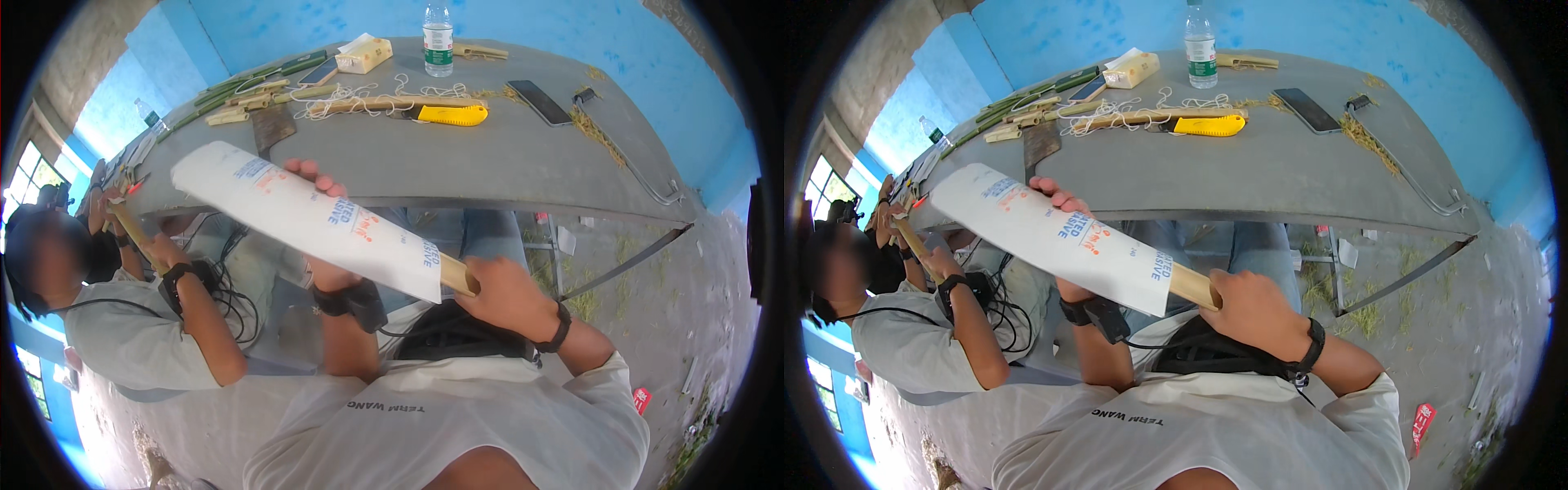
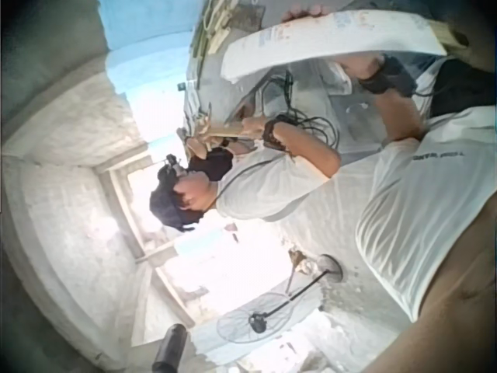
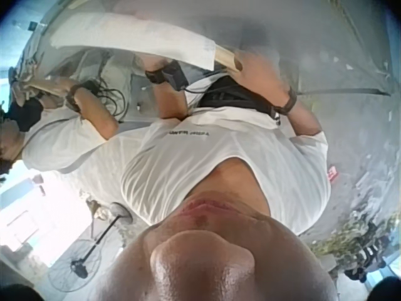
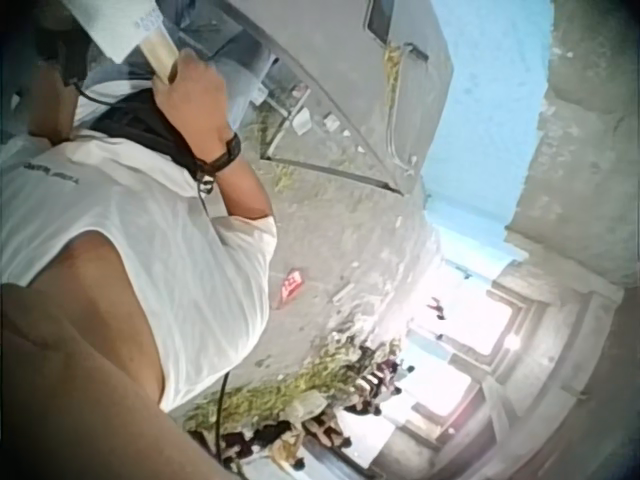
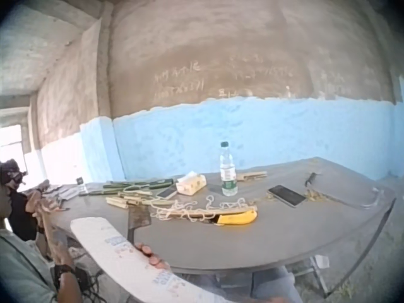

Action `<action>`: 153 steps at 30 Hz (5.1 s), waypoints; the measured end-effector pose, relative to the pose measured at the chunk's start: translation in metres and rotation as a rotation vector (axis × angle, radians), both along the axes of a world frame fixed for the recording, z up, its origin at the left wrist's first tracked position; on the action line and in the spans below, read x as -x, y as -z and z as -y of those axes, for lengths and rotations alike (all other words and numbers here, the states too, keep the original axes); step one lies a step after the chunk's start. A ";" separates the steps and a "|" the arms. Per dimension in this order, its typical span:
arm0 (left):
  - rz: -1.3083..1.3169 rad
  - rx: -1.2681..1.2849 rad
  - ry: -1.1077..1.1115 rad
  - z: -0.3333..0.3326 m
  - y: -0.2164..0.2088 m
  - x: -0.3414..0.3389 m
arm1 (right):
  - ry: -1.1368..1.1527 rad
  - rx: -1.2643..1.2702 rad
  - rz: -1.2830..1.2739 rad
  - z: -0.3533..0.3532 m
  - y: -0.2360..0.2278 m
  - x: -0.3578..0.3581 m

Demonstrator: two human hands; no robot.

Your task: The person is manually sanding a bamboo pole with a sheet of sandpaper.

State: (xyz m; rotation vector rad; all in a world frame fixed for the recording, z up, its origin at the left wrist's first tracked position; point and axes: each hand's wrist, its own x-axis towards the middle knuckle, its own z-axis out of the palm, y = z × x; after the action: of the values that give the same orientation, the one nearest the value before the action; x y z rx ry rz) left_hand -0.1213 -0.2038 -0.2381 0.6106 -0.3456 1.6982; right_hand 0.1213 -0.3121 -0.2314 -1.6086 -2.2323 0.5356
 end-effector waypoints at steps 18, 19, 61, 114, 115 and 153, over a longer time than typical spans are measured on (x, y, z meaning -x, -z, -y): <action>-0.375 0.294 -0.298 0.014 -0.033 -0.030 | -0.110 -0.054 -0.225 -0.005 -0.005 0.007; -0.360 0.354 -0.327 0.012 -0.031 -0.026 | -0.143 -0.011 -0.283 -0.005 -0.006 0.007; 0.008 0.168 -0.166 0.005 -0.046 -0.035 | -0.131 0.194 -0.279 -0.009 -0.032 -0.005; -0.105 0.082 0.045 0.000 -0.018 0.008 | -0.195 -0.025 -0.232 -0.030 -0.009 0.035; -0.035 0.006 0.148 0.000 -0.017 0.010 | -0.201 -0.010 -0.251 -0.028 -0.008 0.036; -0.236 0.260 -0.208 0.006 -0.001 0.030 | -0.281 -0.038 -0.366 -0.042 -0.002 0.052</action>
State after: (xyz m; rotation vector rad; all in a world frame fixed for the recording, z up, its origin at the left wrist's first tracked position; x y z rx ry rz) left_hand -0.1514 -0.2095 -0.2369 0.6616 0.1101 1.8081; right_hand 0.0696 -0.2700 -0.2293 -1.0773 -2.1754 0.7861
